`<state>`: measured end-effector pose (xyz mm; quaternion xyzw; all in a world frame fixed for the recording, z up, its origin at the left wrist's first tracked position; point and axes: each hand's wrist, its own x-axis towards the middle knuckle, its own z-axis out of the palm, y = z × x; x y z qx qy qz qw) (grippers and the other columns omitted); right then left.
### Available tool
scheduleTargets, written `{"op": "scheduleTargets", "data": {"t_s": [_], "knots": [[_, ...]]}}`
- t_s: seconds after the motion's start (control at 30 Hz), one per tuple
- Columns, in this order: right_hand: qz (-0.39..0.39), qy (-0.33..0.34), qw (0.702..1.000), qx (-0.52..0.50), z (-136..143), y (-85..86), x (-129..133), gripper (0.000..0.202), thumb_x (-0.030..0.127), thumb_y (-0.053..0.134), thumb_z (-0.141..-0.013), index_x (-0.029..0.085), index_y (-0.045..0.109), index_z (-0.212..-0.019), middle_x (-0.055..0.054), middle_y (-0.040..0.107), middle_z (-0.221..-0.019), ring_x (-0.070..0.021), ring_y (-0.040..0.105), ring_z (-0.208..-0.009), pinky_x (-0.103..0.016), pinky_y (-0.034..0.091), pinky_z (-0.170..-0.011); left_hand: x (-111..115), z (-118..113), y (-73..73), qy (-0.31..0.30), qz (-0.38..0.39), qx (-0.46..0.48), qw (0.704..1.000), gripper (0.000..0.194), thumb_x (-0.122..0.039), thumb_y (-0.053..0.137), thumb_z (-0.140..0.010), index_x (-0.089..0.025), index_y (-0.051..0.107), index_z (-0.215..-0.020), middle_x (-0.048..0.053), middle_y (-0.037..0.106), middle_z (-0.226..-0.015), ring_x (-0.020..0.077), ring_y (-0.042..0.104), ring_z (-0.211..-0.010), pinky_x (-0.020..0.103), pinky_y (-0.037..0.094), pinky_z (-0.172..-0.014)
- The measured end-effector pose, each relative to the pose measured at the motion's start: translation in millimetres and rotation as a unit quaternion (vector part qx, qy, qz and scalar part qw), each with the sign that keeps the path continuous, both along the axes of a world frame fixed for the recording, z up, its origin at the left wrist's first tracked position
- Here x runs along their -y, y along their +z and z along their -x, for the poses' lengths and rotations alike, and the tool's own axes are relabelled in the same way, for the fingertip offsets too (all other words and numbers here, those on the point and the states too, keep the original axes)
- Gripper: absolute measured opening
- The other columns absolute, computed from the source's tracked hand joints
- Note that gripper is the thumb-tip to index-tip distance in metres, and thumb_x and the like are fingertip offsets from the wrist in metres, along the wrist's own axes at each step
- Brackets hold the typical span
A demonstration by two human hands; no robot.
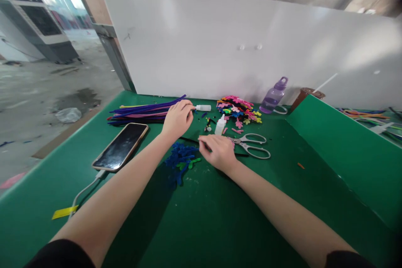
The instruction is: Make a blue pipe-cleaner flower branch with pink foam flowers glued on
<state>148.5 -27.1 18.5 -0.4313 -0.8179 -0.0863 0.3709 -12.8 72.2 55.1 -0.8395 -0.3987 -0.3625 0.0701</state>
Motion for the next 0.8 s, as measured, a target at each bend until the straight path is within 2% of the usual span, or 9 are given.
{"op": "scheduleTargets", "data": {"t_s": [0.07, 0.13, 0.2, 0.23, 0.37, 0.53, 0.67, 0.8], "knots": [[-0.002, -0.056, 0.998, 0.023, -10.4, 8.6, 3.0, 0.019, 0.021, 0.040, -0.087, 0.019, 0.058, -0.093, -0.004, 0.066, -0.077, -0.0157, 0.060, -0.072, -0.027, 0.040, -0.068, 12.8, 1.1, 9.6, -0.022, 0.005, -0.008, 1.000, 0.024, -0.017, 0.037, -0.086, -0.017, 0.056, -0.101, 0.007, 0.055, -0.110, 0.0203, 0.051, -0.104, 0.035, 0.038, -0.092], [0.017, -0.141, 0.989, 0.040, -24.9, 16.9, 4.7, 0.018, 0.025, 0.040, -0.087, 0.018, 0.056, -0.087, -0.003, 0.063, -0.068, -0.0162, 0.059, -0.065, -0.029, 0.038, -0.066, 27.8, 6.3, 15.6, -0.037, 0.019, -0.012, 0.999, 0.024, -0.018, 0.037, -0.086, -0.017, 0.055, -0.102, 0.007, 0.055, -0.110, 0.0204, 0.051, -0.105, 0.035, 0.039, -0.091], [0.048, -0.232, 0.970, 0.061, -41.2, 22.3, 6.0, 0.021, 0.035, 0.044, -0.085, 0.017, 0.054, -0.085, -0.004, 0.060, -0.062, -0.0176, 0.056, -0.059, -0.030, 0.036, -0.060, 43.3, 14.3, 16.3, -0.047, 0.044, -0.018, 0.998, 0.024, -0.018, 0.037, -0.087, -0.018, 0.055, -0.103, 0.007, 0.056, -0.109, 0.0208, 0.052, -0.105, 0.036, 0.041, -0.090], [0.060, -0.251, 0.963, 0.076, -49.0, 23.3, 6.9, 0.023, 0.038, 0.046, -0.083, 0.016, 0.054, -0.083, -0.005, 0.060, -0.063, -0.0182, 0.056, -0.060, -0.030, 0.035, -0.059, 50.8, 18.7, 14.8, -0.052, 0.056, -0.023, 0.997, 0.024, -0.019, 0.037, -0.087, -0.018, 0.055, -0.103, 0.007, 0.056, -0.107, 0.0206, 0.053, -0.102, 0.037, 0.042, -0.090], [0.105, -0.271, 0.948, 0.132, -70.7, 17.0, 13.4, 0.027, 0.043, 0.048, -0.079, 0.017, 0.054, -0.077, -0.009, 0.062, -0.070, -0.0228, 0.059, -0.069, -0.032, 0.035, -0.059, 76.4, 35.8, 1.6, -0.078, 0.116, -0.071, 0.988, 0.026, -0.021, 0.037, -0.086, -0.020, 0.054, -0.107, 0.007, 0.057, -0.109, 0.0210, 0.054, -0.102, 0.037, 0.043, -0.089], [0.116, -0.268, 0.947, 0.135, -72.5, 2.7, 20.2, 0.024, 0.039, 0.047, -0.080, 0.017, 0.057, -0.080, -0.008, 0.065, -0.074, -0.0244, 0.060, -0.076, -0.035, 0.036, -0.066, 100.8, 46.2, -14.3, -0.072, 0.167, -0.105, 0.978, 0.025, -0.024, 0.041, -0.085, -0.022, 0.053, -0.107, 0.007, 0.058, -0.110, 0.0228, 0.054, -0.101, 0.040, 0.043, -0.090], [0.120, -0.260, 0.950, 0.121, -68.6, -2.3, 20.2, 0.023, 0.039, 0.050, -0.078, 0.018, 0.058, -0.080, -0.009, 0.065, -0.076, -0.0241, 0.060, -0.076, -0.035, 0.036, -0.067, 110.4, 42.8, -18.1, -0.059, 0.170, -0.054, 0.982, 0.024, -0.023, 0.042, -0.085, -0.022, 0.054, -0.106, 0.007, 0.059, -0.107, 0.0229, 0.054, -0.101, 0.041, 0.043, -0.089], [0.123, -0.246, 0.955, 0.110, -67.1, -4.1, 21.8, 0.019, 0.033, 0.050, -0.079, 0.017, 0.059, -0.083, -0.008, 0.066, -0.080, -0.0240, 0.060, -0.079, -0.034, 0.036, -0.069, 104.3, 32.3, -11.4, -0.086, 0.160, 0.031, 0.983, 0.023, -0.022, 0.039, -0.087, -0.021, 0.054, -0.105, 0.007, 0.059, -0.106, 0.0194, 0.055, -0.101, 0.035, 0.044, -0.089]]}}
